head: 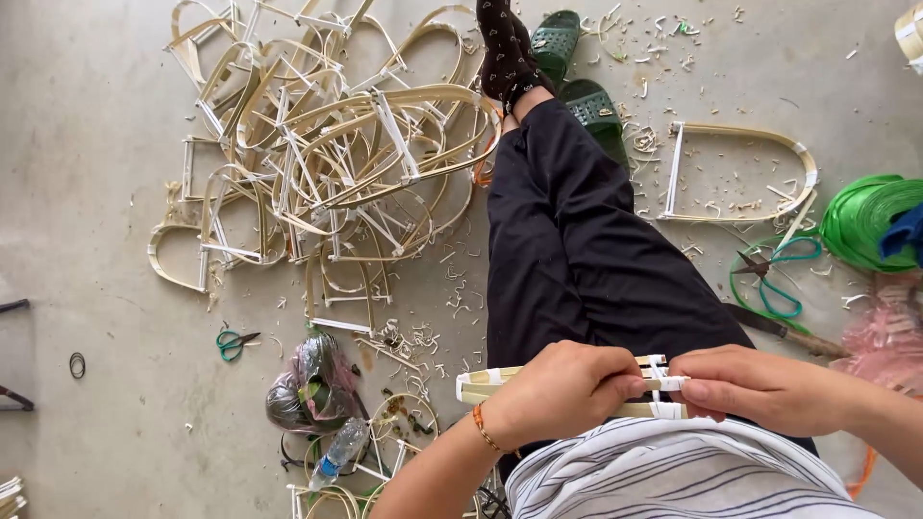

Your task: The recorder is assembling and wrapping U-shaped bamboo or wooden frames using pliers and cloth tape.

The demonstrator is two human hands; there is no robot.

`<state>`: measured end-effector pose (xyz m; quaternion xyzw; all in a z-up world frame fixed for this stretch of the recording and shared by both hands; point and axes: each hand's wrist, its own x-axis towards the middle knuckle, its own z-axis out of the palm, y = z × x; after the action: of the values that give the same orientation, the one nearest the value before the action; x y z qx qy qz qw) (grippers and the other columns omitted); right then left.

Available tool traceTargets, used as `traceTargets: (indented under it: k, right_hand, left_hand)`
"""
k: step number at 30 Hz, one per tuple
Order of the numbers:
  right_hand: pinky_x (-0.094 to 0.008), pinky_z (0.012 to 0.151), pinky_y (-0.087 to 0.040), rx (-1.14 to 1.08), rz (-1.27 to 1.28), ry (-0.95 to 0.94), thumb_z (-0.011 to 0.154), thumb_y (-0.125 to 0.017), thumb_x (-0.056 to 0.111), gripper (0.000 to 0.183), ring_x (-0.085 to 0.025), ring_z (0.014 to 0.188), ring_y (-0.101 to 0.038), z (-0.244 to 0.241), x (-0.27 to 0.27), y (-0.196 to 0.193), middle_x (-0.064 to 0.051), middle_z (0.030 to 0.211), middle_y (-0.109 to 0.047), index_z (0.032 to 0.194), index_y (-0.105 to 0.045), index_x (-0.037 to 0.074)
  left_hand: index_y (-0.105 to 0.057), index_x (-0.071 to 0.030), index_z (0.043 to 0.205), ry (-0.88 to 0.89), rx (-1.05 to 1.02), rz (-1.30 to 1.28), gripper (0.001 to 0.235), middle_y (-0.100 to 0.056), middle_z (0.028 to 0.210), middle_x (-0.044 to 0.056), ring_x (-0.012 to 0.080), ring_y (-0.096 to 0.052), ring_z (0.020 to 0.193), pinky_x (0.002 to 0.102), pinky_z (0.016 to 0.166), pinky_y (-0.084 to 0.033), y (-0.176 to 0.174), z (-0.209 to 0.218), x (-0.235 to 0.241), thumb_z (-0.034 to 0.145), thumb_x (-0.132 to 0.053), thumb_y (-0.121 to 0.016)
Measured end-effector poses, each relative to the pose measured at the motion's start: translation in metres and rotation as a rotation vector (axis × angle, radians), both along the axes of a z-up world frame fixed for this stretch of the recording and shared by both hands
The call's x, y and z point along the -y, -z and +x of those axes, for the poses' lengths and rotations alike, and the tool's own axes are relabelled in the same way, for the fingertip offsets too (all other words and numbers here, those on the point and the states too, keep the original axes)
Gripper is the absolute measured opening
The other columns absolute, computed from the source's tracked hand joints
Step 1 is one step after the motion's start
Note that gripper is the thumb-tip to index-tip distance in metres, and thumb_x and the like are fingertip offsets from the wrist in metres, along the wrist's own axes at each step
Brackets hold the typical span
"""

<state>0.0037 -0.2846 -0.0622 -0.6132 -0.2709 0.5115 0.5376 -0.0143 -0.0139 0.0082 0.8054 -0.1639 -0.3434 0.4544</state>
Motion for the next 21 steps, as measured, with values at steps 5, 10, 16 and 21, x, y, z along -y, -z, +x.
traceTargets:
  k: [5, 10, 16, 21]
  right_hand:
    - [-0.036, 0.077, -0.053, 0.053, -0.057, -0.049, 0.103, -0.043, 0.037, 0.042, -0.022, 0.088, -0.059, 0.007, -0.004, -0.005, -0.008, 0.087, -0.069, 0.102, -0.069, 0.004]
    - [-0.038, 0.087, -0.051, 0.148, 0.1, -0.062, 0.109, -0.041, 0.035, 0.043, -0.026, 0.101, -0.067, 0.009, -0.011, -0.004, -0.009, 0.105, -0.074, 0.114, -0.07, 0.004]
    - [-0.036, 0.086, -0.054, 0.09, -0.112, -0.159, 0.102, -0.042, 0.036, 0.04, -0.023, 0.094, -0.07, 0.017, -0.016, 0.003, -0.009, 0.098, -0.073, 0.106, -0.069, 0.006]
    - [-0.037, 0.082, -0.053, 0.029, -0.295, 0.52, 0.101, -0.049, 0.035, 0.036, -0.022, 0.091, -0.066, 0.046, 0.057, 0.121, -0.011, 0.098, -0.073, 0.107, -0.07, 0.006]
  left_hand:
    - [-0.069, -0.013, 0.107, -0.055, 0.378, -0.065, 0.017, -0.069, 0.087, 0.006, 0.0271, -0.07, 0.077, 0.039, 0.069, -0.055, 0.005, -0.022, 0.007, 0.1, -0.029, -0.068]
    - [-0.066, -0.012, 0.106, -0.065, 0.495, 0.021, 0.013, -0.067, 0.084, 0.005, 0.0255, -0.067, 0.073, 0.038, 0.063, -0.052, 0.01, -0.031, 0.011, 0.103, -0.025, -0.069]
    - [-0.064, -0.011, 0.109, -0.039, 0.574, -0.006, 0.016, -0.062, 0.085, 0.005, 0.0255, -0.065, 0.075, 0.039, 0.068, -0.052, 0.012, -0.031, 0.008, 0.103, -0.024, -0.07]
    - [-0.064, 0.0, 0.123, -0.001, 0.672, 0.094, 0.054, -0.06, 0.086, 0.009, 0.0282, -0.06, 0.075, 0.039, 0.066, -0.051, -0.014, 0.009, 0.008, 0.087, -0.04, -0.074]
